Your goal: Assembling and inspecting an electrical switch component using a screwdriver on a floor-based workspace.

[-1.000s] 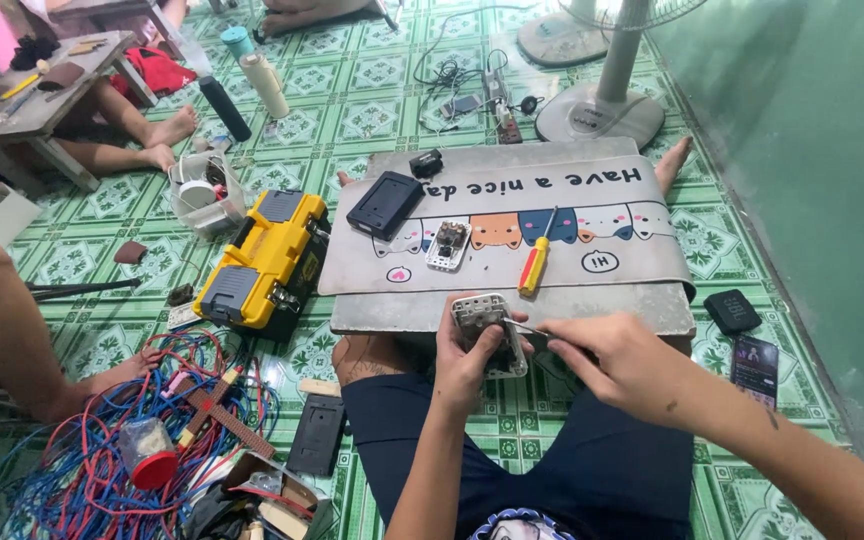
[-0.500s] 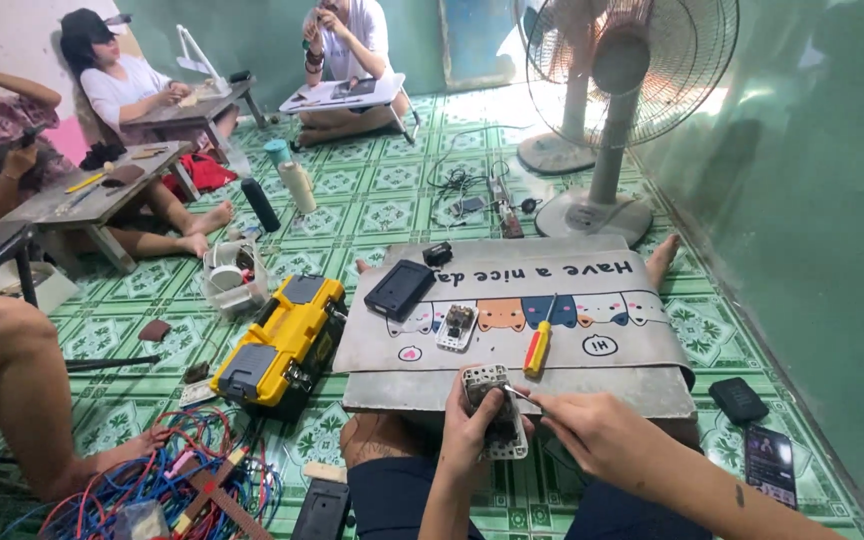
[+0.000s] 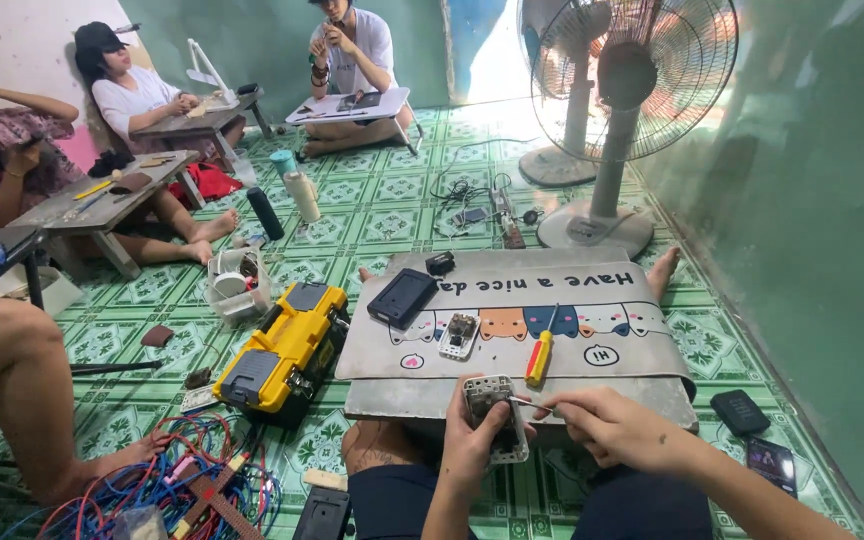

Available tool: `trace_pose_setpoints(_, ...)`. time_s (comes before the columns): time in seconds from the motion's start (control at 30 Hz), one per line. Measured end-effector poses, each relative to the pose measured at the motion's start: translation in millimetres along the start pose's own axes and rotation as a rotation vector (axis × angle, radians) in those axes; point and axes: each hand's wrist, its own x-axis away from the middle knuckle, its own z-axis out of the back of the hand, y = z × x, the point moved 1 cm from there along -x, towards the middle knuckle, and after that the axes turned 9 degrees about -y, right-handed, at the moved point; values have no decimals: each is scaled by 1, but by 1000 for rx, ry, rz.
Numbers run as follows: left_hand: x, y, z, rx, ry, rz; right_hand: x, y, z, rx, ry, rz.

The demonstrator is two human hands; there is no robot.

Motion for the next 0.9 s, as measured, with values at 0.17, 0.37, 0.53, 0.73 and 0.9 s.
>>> trace_pose_setpoints(0.17, 0, -3, 1, -3, -29, 14, 7, -15, -5, 606, 106, 42)
trace_pose_setpoints(0.37, -3, -24, 15, 120, -117, -3, -2, 6, -2, 1031, 217, 243)
trace_pose_setpoints(0.53, -3, -27, 15, 159, -120, 11, 3, 1, -4, 1264, 311, 326)
trace_pose_setpoints(0.73, -3, -31, 19, 138, -136, -32, -8, 13, 11, 1077, 251, 211)
trace_pose_setpoints(0.9, -5, -35, 20, 108, -138, -16, -1, 9, 1, 1354, 363, 420)
